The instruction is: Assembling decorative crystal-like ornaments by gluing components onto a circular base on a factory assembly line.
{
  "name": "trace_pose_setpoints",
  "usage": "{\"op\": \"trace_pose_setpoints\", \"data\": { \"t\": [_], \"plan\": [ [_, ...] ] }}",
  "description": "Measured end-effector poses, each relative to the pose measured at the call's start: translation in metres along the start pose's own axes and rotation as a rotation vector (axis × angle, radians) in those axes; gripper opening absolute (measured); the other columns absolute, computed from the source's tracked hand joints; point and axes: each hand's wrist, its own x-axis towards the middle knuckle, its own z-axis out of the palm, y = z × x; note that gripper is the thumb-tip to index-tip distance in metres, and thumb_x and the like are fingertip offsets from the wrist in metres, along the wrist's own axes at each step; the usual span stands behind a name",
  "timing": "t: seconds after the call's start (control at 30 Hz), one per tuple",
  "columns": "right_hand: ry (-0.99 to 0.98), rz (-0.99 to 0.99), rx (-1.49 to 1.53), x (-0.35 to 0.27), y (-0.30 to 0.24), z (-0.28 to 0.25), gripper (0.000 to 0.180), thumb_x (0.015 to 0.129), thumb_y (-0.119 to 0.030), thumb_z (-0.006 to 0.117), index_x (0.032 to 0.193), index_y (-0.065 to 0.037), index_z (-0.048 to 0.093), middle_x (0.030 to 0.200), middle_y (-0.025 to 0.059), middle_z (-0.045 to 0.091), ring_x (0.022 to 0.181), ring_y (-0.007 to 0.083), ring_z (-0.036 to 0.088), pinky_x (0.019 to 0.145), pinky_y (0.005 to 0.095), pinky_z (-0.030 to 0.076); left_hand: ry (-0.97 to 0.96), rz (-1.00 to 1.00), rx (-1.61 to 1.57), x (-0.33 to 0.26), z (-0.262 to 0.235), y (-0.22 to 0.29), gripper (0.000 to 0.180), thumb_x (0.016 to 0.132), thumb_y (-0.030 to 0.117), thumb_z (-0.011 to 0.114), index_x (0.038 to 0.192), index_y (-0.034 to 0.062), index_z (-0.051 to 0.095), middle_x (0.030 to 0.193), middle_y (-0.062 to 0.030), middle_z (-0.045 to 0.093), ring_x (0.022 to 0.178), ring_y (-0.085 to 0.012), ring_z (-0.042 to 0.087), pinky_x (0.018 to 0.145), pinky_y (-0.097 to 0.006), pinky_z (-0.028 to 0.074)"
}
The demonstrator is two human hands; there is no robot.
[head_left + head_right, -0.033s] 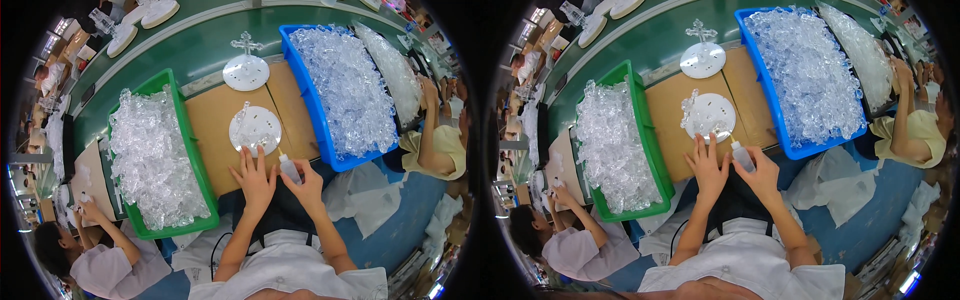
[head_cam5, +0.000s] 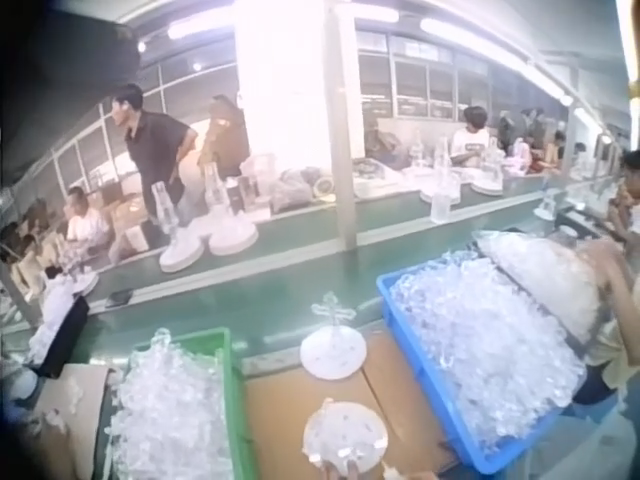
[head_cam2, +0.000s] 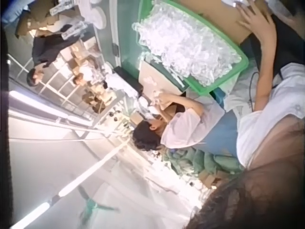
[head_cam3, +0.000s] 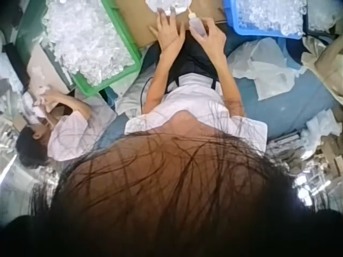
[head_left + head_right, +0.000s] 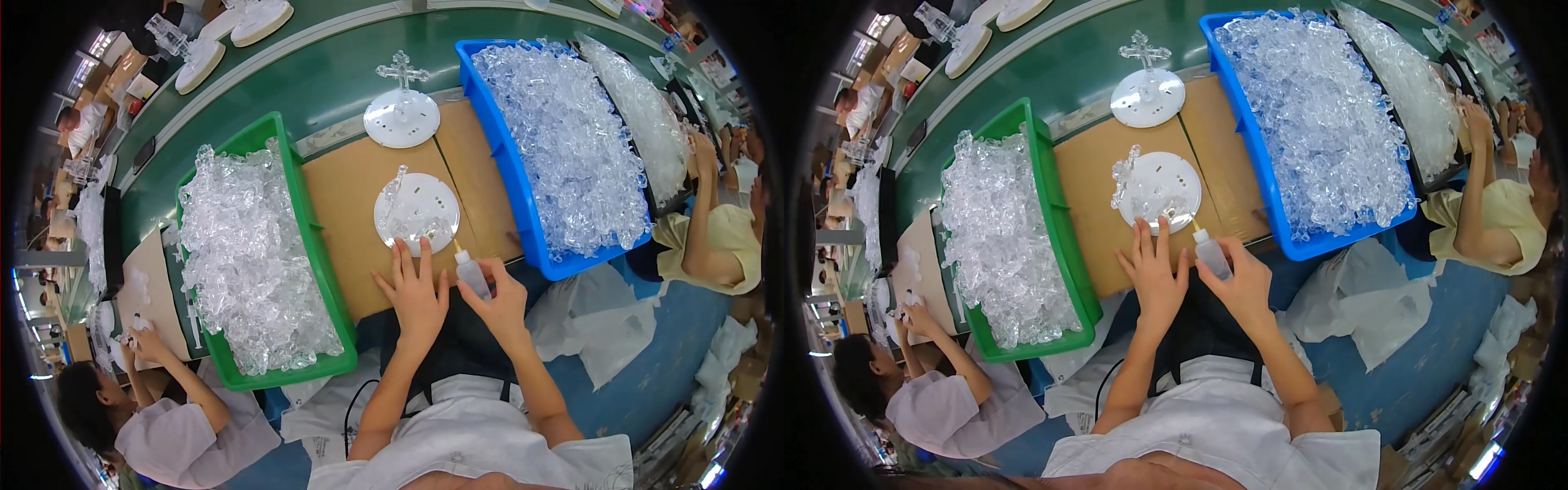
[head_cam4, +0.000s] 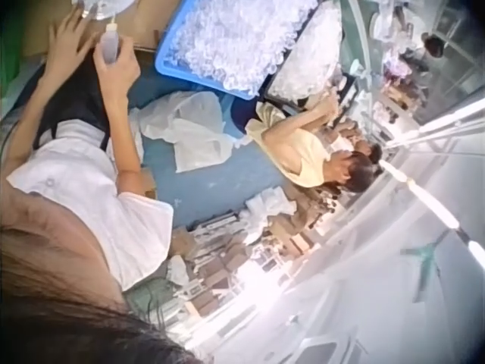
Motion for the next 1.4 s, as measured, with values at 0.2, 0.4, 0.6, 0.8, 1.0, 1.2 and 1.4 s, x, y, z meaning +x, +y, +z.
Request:
{"op": "trace_pose_setpoints", "data": {
  "t": [0.2,0.4,0.6,0.8,1.0,1.2,1.4],
  "plan": [
    [0.030,0.048,0.098,-0.006,0.001,-0.003,0.036,0.072,-0.017,0.077,0.102,-0.005,0.060,0.082,0.0088,0.067,0.068,0.0162,0.064,0.060,0.0266,0.049,-0.005,-0.001,0.057,-0.002,0.003,0.000,0.062,0.089,0.027,0.056,0.143,0.0078,0.034,0.148,-0.0243,0.025,0.137,-0.0383,0.025,0.102,-0.069,0.014],
    [0.014,-0.030,-0.041,0.009,-0.003,0.003,0.031,0.074,-0.020,0.074,0.099,-0.006,0.062,0.079,0.0111,0.066,0.067,0.0222,0.065,0.060,0.0303,0.050,-0.006,-0.008,0.086,-0.004,0.004,-0.003,0.059,0.090,0.026,0.055,0.143,0.0116,0.035,0.149,-0.0218,0.025,0.137,-0.0375,0.024,0.101,-0.070,0.014],
    [0.027,-0.057,-0.042,0.007,-0.007,0.007,0.030,0.074,-0.021,0.074,0.098,-0.006,0.062,0.077,0.0103,0.066,0.065,0.0243,0.066,0.058,0.0319,0.050,0.008,0.013,0.071,-0.002,0.001,-0.005,0.056,0.090,0.024,0.055,0.142,0.0130,0.037,0.149,-0.0213,0.026,0.137,-0.0413,0.022,0.100,-0.071,0.014],
    [-0.005,-0.038,-0.019,0.007,-0.004,0.005,0.032,0.074,-0.022,0.074,0.099,-0.006,0.063,0.076,0.0106,0.066,0.065,0.0241,0.065,0.058,0.0319,0.050,0.032,0.006,-0.027,0.000,0.004,0.001,0.056,0.089,0.017,0.055,0.142,0.0106,0.038,0.147,-0.0241,0.029,0.134,-0.0462,0.025,0.102,-0.066,0.020],
    [0.027,0.055,-0.066,0.022,0.000,-0.009,0.030,0.076,-0.030,0.071,0.097,-0.010,0.063,0.078,0.0123,0.067,0.069,0.0309,0.066,0.060,0.0376,0.051,0.054,0.060,-0.056,0.011,0.013,0.025,0.055,0.087,0.015,0.056,0.138,0.0028,0.040,0.141,-0.0291,0.033,0.125,-0.0444,0.037,0.099,-0.051,0.033],
    [0.021,0.014,-0.051,0.017,0.006,-0.010,0.031,0.076,-0.027,0.074,0.099,-0.009,0.063,0.077,0.0097,0.067,0.066,0.0247,0.065,0.058,0.0324,0.049,0.028,0.069,-0.024,0.011,0.010,0.027,0.055,0.086,0.015,0.057,0.138,0.0046,0.041,0.141,-0.0271,0.035,0.126,-0.0430,0.035,0.102,-0.053,0.030],
    [-0.001,0.001,-0.069,0.017,0.007,-0.012,0.030,0.075,-0.025,0.073,0.099,-0.009,0.063,0.076,0.0093,0.066,0.065,0.0237,0.065,0.058,0.0316,0.049,0.002,0.063,0.038,0.011,0.010,0.026,0.058,0.086,0.017,0.057,0.141,0.0091,0.039,0.142,-0.0256,0.033,0.134,-0.0426,0.026,0.107,-0.062,0.018]
  ]
}}
